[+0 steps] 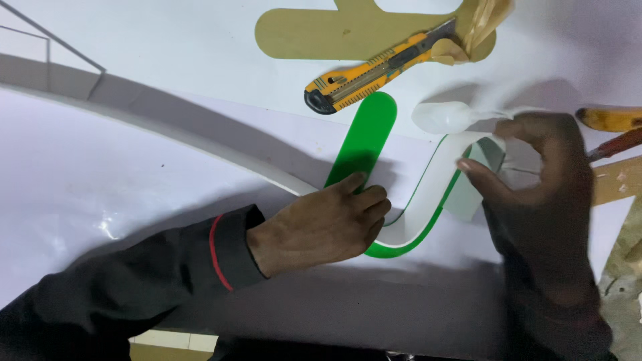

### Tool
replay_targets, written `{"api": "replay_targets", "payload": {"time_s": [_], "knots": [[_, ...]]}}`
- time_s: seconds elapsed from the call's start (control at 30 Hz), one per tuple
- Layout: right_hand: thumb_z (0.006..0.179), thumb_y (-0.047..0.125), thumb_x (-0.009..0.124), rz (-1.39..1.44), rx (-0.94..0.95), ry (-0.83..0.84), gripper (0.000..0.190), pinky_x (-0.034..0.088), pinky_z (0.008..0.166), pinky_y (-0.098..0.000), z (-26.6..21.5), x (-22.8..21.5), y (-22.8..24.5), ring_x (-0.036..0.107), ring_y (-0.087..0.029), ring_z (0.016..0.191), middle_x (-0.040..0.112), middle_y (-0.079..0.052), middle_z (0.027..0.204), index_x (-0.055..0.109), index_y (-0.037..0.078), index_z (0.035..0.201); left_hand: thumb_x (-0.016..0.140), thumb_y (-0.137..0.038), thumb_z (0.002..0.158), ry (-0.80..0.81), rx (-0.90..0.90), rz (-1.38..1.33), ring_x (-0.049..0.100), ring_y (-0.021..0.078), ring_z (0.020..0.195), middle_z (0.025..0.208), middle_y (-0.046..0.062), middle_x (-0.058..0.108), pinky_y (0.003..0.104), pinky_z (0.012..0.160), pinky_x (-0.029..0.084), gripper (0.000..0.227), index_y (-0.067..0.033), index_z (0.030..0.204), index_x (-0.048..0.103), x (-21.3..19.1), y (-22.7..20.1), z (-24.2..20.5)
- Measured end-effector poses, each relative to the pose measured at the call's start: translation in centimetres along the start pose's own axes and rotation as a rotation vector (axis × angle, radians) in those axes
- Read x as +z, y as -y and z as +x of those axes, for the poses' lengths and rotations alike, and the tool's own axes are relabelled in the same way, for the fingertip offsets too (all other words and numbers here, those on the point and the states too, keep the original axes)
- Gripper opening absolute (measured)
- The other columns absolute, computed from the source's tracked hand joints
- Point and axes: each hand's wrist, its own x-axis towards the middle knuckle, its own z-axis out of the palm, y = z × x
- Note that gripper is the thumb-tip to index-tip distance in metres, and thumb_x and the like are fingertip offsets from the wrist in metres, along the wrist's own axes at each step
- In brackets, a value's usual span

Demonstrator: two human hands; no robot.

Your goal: The person assembles a green letter-shaped object by applying glue to a white backing piece and pressing it onto the green letter. They repeatedly apply glue and press the pieces together to secure the bond.

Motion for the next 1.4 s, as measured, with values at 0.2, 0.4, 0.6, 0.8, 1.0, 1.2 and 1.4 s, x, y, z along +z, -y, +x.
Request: {"api": "replay_targets", "payload": {"time_s": [0.2, 0.4, 0.6, 0.8, 1.0, 1.2, 1.4], "knots": [[0.097, 0.023, 0.081, -0.027, -0.105, -0.04, 0.027, 0.038, 0.097, -0.0436, 3.0, 3.7, -0.5, 0.047, -0.034, 0.107, 0.055, -0.013, 0.105, 0.066, 0.0, 0.095, 0.068, -0.007, 0.088, -0.051, 0.041, 0.08, 0.056, 0.0257, 0.094, 0.084, 0.003, 0.062, 0.038, 0.087, 0.049, 0.006, -0.0115, 0.086, 0.071, -0.2, -0.1, -0.2], [0.108, 0.023, 0.061, 0.336, 0.175, -0.373, 0.033, 0.045, 0.095, -0.0522, -3.7, 1.3, 3.7, 0.057, -0.034, 0.103, 0.058, -0.026, 0.11, 0.051, -0.004, 0.124, 0.071, -0.006, 0.083, 0.073, 0.082, 0.051, 0.06, 0.0239, 0.096, 0.092, 0.004, 0.064, 0.04, 0.084, 0.043, 0.015, -0.0097, 0.098, 0.072, -0.2, -0.1, -0.2], [0.1, 0.022, 0.073, 0.185, 0.495, -0.499, 0.036, 0.05, 0.089, -0.0528, -14.2, 2.6, 7.4, 0.066, -0.04, 0.102, 0.067, -0.027, 0.112, 0.06, -0.002, 0.125, 0.078, -0.007, 0.073, 0.046, 0.11, 0.108, 0.057, 0.0235, 0.099, 0.093, 0.001, 0.061, 0.038, 0.087, 0.044, 0.025, -0.0115, 0.095, 0.069, -0.1, 0.0, -0.6], [0.098, 0.014, 0.07, 0.291, 0.504, -0.627, 0.031, 0.05, 0.094, -0.0559, -17.2, 6.2, 6.2, 0.066, -0.039, 0.105, 0.066, -0.024, 0.111, 0.054, -0.002, 0.119, 0.077, -0.011, 0.07, 0.103, 0.155, 0.144, 0.057, 0.022, 0.098, 0.094, -0.001, 0.059, 0.037, 0.086, 0.045, 0.028, -0.0145, 0.096, 0.066, -0.5, 0.1, -0.3], [0.097, 0.014, 0.07, 0.424, 0.413, -0.675, 0.026, 0.052, 0.093, -0.0545, -16.1, 8.3, 4.9, 0.07, -0.036, 0.102, 0.071, -0.02, 0.105, 0.06, 0.003, 0.119, 0.074, -0.009, 0.07, 0.085, 0.165, 0.143, 0.057, 0.0238, 0.103, 0.096, 0.002, 0.061, 0.037, 0.09, 0.045, 0.028, -0.0116, 0.097, 0.067, -0.9, -0.1, -0.1], [0.097, 0.014, 0.069, 0.421, 0.424, -0.588, 0.025, 0.054, 0.089, -0.0542, -16.4, 7.7, 6.3, 0.072, -0.036, 0.096, 0.072, -0.02, 0.101, 0.06, 0.002, 0.117, 0.076, -0.009, 0.071, 0.081, 0.146, 0.118, 0.059, 0.0232, 0.101, 0.095, 0.002, 0.062, 0.038, 0.092, 0.046, 0.026, -0.011, 0.097, 0.069, -1.0, -0.3, -0.1], [0.098, 0.016, 0.068, 0.349, 0.428, -0.55, 0.026, 0.055, 0.085, -0.0543, -17.3, 8.2, 7.6, 0.072, -0.036, 0.095, 0.072, -0.019, 0.103, 0.058, 0.002, 0.118, 0.074, -0.012, 0.069, 0.005, 0.135, 0.161, 0.057, 0.0222, 0.099, 0.094, 0.001, 0.06, 0.037, 0.089, 0.045, 0.029, -0.013, 0.097, 0.067, 0.4, -0.2, -0.6]]}}
